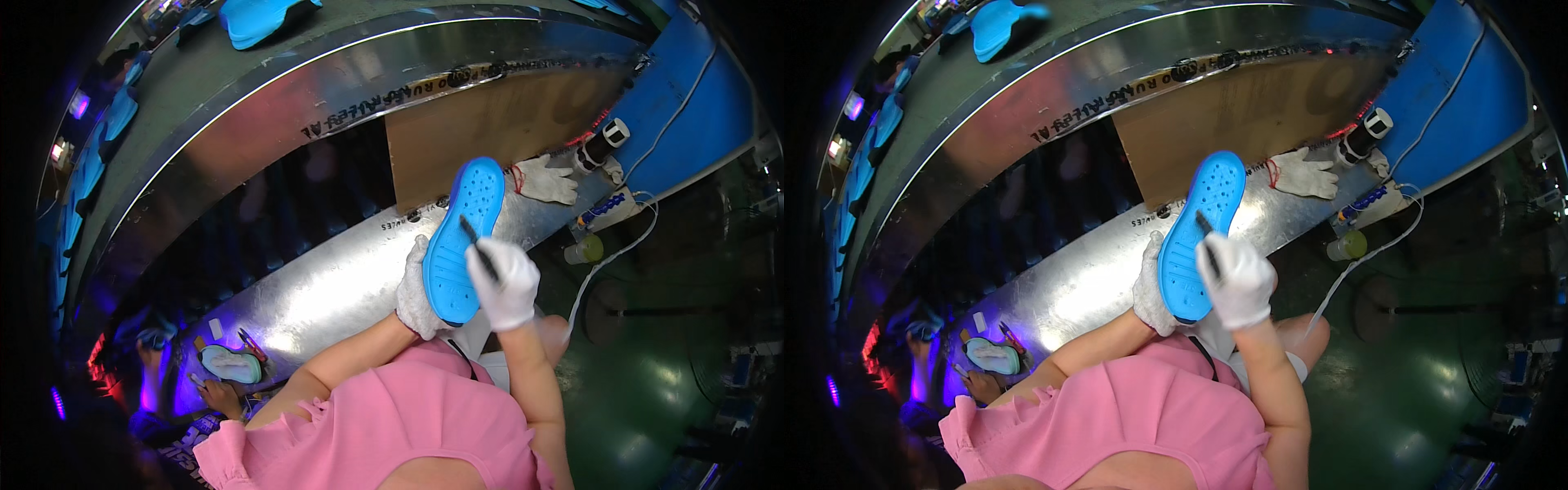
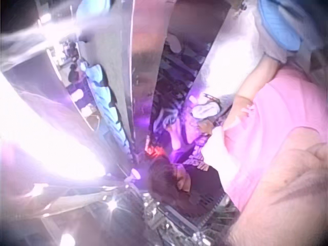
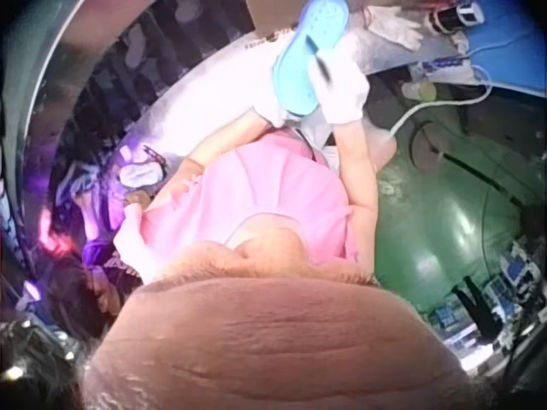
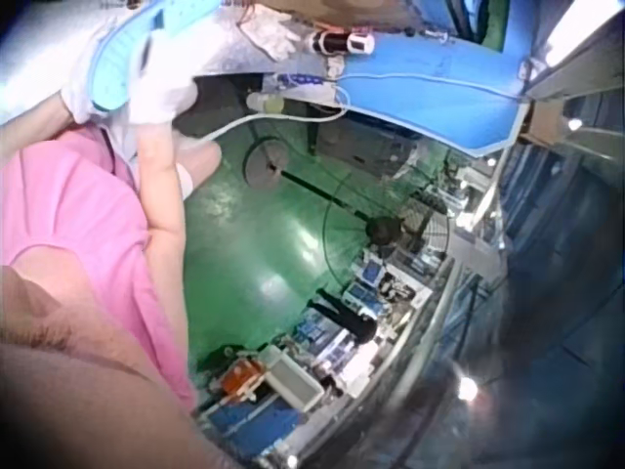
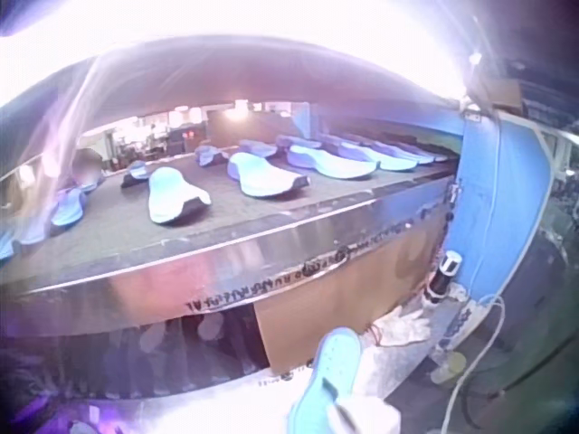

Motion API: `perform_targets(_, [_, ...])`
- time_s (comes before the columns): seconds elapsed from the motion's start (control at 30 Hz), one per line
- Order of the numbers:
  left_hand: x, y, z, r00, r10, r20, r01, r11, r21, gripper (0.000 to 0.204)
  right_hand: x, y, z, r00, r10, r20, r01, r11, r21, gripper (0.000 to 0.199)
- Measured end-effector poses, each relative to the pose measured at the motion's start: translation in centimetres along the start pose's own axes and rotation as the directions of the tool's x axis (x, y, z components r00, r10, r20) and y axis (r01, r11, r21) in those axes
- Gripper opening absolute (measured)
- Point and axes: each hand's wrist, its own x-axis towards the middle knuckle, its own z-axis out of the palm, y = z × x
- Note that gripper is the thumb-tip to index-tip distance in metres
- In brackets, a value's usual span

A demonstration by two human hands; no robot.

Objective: The person takes shoe soles one at a time from a conveyor belt and brushes liquid onto their surfaces using a handheld brush tool.

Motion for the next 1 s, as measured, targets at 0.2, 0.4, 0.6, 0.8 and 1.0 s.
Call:
perform_targets(0.2, [-2.6, 0.1, 2.1, 0.999, 0.037, -0.037, -0.039, 0.997, -0.062, 0.069, 0.8, -1.9, -2.8, 0.988, 0.143, -0.061, -0.114, 0.932, 0.343, 0.021])
perform_targets(0.4, [-1.4, 0.2, -0.4, 0.944, 0.160, 0.289, -0.135, 0.985, -0.104, 0.074, 1.2, -2.8, -2.5, 0.990, 0.135, 0.038, -0.132, 0.806, 0.578, 0.023])
perform_targets(0.6, [-1.7, 0.9, 1.5, 0.862, 0.076, 0.501, -0.101, 0.995, 0.023, 0.087, 1.2, -4.6, -2.7, 0.963, -0.268, 0.031, 0.251, 0.934, 0.255, 0.012])
perform_targets(0.8, [-2.5, 2.2, 2.4, 0.974, 0.113, 0.198, -0.109, 0.994, -0.032, 0.095, 1.5, -4.7, -2.5, 1.000, 0.014, -0.011, -0.007, 0.885, 0.466, 0.022])
perform_targets(1.0, [-1.6, 3.5, 3.2, 0.936, 0.148, 0.319, -0.160, 0.987, 0.013, 0.106, 0.5, -4.5, -2.8, 0.973, 0.213, 0.092, -0.229, 0.812, 0.537, 0.019])
